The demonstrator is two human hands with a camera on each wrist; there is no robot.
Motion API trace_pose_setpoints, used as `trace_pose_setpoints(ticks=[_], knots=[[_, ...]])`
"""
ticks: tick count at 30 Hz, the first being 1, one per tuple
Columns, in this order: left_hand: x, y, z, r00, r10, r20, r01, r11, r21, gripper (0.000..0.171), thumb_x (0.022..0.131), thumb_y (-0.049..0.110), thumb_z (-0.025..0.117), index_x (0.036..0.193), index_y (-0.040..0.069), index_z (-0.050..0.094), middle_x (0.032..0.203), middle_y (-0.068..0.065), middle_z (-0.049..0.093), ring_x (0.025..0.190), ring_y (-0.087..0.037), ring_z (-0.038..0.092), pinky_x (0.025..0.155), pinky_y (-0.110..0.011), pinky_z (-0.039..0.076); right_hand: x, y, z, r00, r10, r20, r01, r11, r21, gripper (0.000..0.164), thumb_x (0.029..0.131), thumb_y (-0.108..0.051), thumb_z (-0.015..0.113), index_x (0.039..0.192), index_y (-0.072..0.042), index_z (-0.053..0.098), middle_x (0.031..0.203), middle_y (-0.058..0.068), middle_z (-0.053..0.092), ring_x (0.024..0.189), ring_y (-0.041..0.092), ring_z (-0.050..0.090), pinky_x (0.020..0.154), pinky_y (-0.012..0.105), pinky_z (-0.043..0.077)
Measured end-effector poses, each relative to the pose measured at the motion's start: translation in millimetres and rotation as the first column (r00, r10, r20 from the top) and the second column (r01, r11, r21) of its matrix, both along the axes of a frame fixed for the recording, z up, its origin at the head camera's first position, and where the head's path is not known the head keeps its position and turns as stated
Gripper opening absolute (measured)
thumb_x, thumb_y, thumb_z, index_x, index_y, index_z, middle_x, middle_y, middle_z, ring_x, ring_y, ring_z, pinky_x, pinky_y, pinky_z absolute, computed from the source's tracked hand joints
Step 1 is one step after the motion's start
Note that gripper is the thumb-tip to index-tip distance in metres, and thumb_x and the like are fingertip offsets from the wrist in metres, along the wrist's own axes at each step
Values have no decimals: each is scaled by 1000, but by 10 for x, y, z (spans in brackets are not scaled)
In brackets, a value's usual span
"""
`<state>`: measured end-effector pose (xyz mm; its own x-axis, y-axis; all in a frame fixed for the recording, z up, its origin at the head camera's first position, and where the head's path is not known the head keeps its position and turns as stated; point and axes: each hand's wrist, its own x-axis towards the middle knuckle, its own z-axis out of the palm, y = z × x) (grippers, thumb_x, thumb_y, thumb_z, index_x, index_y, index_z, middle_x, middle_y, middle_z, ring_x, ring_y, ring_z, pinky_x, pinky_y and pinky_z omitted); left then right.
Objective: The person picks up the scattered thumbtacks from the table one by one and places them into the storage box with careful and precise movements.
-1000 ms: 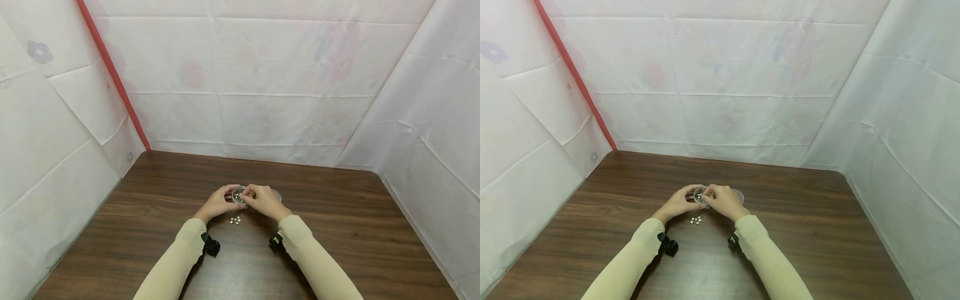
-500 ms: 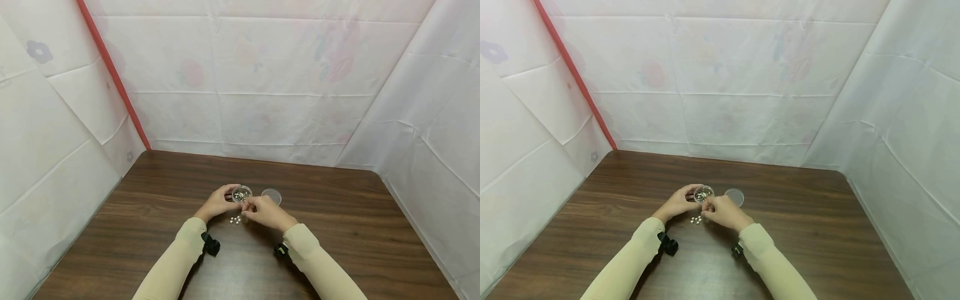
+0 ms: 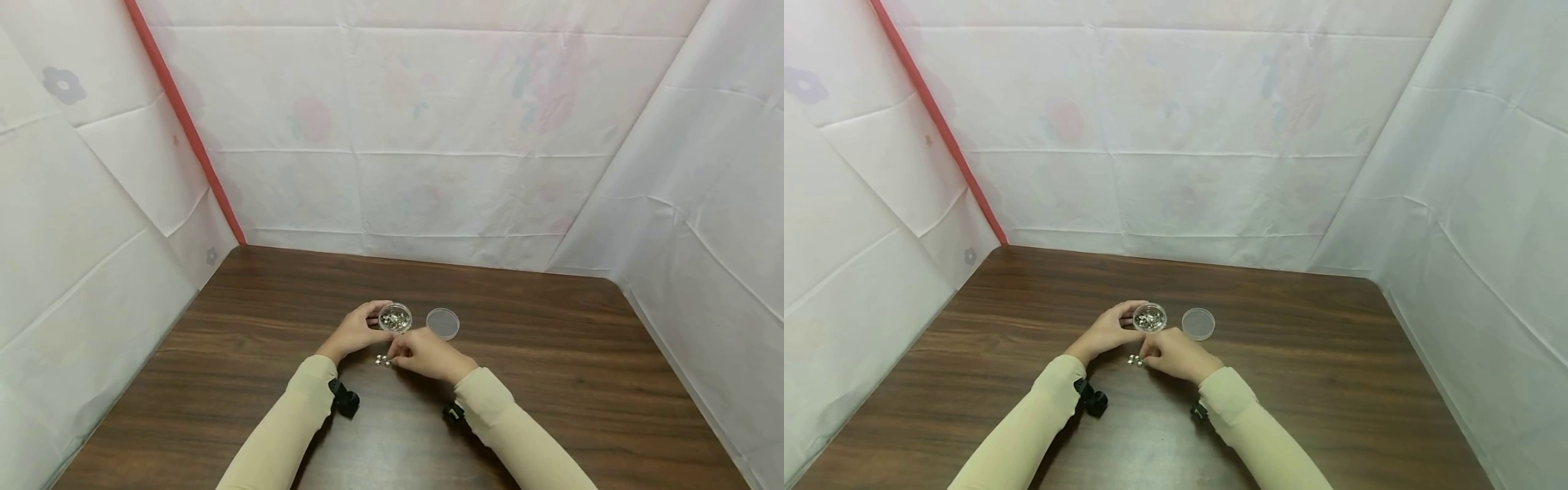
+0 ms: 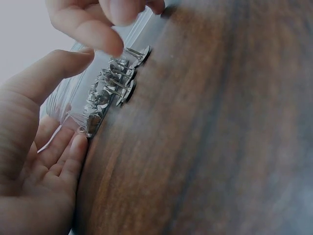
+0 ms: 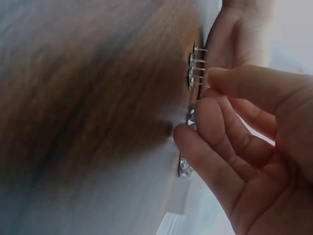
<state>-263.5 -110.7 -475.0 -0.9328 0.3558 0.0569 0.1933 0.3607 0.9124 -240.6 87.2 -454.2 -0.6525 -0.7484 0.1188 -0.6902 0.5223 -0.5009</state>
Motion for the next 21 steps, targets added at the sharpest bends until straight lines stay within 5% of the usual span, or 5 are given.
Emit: trace_pose_setpoints(ticks=[3, 10, 13, 21], knots=[[67, 10, 115, 1000, -26, -14, 26, 1000, 17, 65, 79, 15, 74, 136, 5, 45, 136, -20, 45, 112, -32, 50, 94, -49, 47, 15, -16, -2, 1000, -3, -6, 3, 1000, 11, 6, 85, -12, 67, 89, -15, 70, 81, -7, 68, 66, -3, 54, 59, 17, 49], [-94, -11, -185, 1000, 15, -22, -16, 1000, -8, 64, 77, 24, 77, 135, 19, 49, 134, -7, 49, 109, -20, 53, 92, -43, 49, 19, -39, -10, 1000, -19, -16, 20, 999, 32, 6, 85, -15, 67, 89, -18, 68, 78, -10, 65, 63, -2, 53, 57, 17, 47], [-121, -12, -227, 999, 23, -31, -23, 1000, -7, 63, 77, 23, 77, 133, 21, 50, 133, -5, 50, 108, -18, 53, 92, -42, 49, 16, -45, -19, 999, -20, -32, 21, 999, 32, 7, 85, -14, 67, 90, -18, 67, 75, -11, 64, 61, -1, 52, 55, 17, 46], [-31, 4, -37, 1000, -12, -22, 13, 1000, 22, 64, 78, 16, 76, 135, 8, 48, 133, -18, 49, 111, -30, 52, 94, -51, 46, 10, -58, -38, 998, -37, -55, 39, 999, 33, 5, 83, -13, 69, 85, -17, 68, 75, -10, 64, 62, -3, 52, 58, 17, 48]])
